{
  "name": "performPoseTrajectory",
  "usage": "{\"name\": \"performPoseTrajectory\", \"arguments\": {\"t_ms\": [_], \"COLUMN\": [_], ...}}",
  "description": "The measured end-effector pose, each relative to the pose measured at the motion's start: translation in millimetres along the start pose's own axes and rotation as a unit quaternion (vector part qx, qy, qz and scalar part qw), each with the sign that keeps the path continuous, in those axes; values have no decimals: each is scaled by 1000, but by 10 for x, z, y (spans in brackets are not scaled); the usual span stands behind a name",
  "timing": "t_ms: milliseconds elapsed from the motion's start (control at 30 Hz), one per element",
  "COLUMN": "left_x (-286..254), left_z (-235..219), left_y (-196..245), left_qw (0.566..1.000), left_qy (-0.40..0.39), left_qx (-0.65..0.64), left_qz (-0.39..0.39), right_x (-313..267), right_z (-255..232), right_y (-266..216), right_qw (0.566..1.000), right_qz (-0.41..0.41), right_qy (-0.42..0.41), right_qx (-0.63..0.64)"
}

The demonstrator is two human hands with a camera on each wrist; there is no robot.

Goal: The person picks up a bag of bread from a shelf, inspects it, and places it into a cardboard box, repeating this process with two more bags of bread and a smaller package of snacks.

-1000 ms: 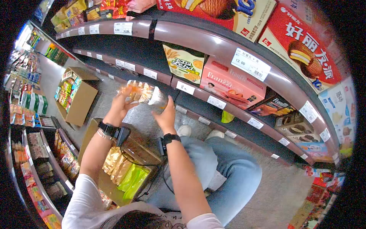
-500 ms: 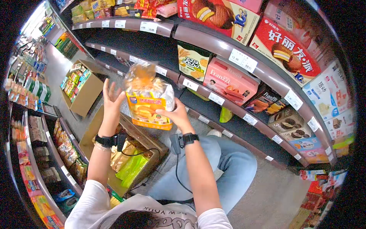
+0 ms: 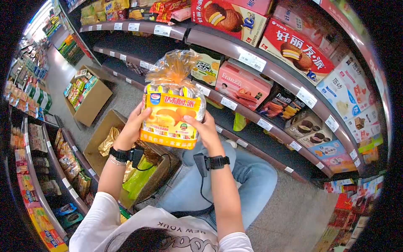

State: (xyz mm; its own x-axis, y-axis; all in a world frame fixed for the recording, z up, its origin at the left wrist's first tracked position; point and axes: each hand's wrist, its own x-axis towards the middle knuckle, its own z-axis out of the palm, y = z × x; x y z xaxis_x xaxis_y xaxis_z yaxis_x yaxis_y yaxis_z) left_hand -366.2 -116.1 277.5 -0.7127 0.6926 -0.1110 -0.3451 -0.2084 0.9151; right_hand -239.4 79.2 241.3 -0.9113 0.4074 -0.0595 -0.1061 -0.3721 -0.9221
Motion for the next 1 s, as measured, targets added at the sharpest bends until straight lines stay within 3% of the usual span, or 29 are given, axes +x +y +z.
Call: {"name": "performPoseTrajectory", "arguments": {"t_ms": [100,133,233,300,367,433,467,600,700,733,833,900,1000], "left_x": [65,122,12,-15,-57,-106,-102,-218,-277,-309,-376,-437,-507], "left_z": [60,10,397,554,616,614,588,527,201,143,-54,-180,-282], "left_y": [-33,-129,-81,-187,-209,-58,-68,-51,-137,-117,-145,-184,-188], "left_qw": [988,980,987,968,963,985,980,980,979,981,990,992,993], "left_qy": [90,108,29,10,12,9,51,115,166,155,103,74,45], "left_qx": [121,165,138,170,171,105,110,75,74,58,-55,-71,-82], "left_qz": [6,34,81,187,208,137,161,142,95,103,85,79,69], "right_x": [-55,-96,-178,-246,-309,-412,-465,-443,-426,-379,-214,-91,-13], "right_z": [73,128,362,509,591,675,736,714,632,548,362,201,89], "right_y": [-103,-147,-281,-221,-122,-64,-62,-4,-16,-16,6,72,114], "right_qw": [994,981,913,873,874,895,924,904,898,898,918,924,977], "right_qz": [-59,-78,-152,-224,-294,-270,-250,-286,-264,-246,-190,-201,-95], "right_qy": [61,99,181,197,132,75,55,3,-75,-103,38,79,-36], "right_qx": [-70,-149,-332,-386,-364,-347,-285,-318,-345,-350,-346,-317,-189]}}
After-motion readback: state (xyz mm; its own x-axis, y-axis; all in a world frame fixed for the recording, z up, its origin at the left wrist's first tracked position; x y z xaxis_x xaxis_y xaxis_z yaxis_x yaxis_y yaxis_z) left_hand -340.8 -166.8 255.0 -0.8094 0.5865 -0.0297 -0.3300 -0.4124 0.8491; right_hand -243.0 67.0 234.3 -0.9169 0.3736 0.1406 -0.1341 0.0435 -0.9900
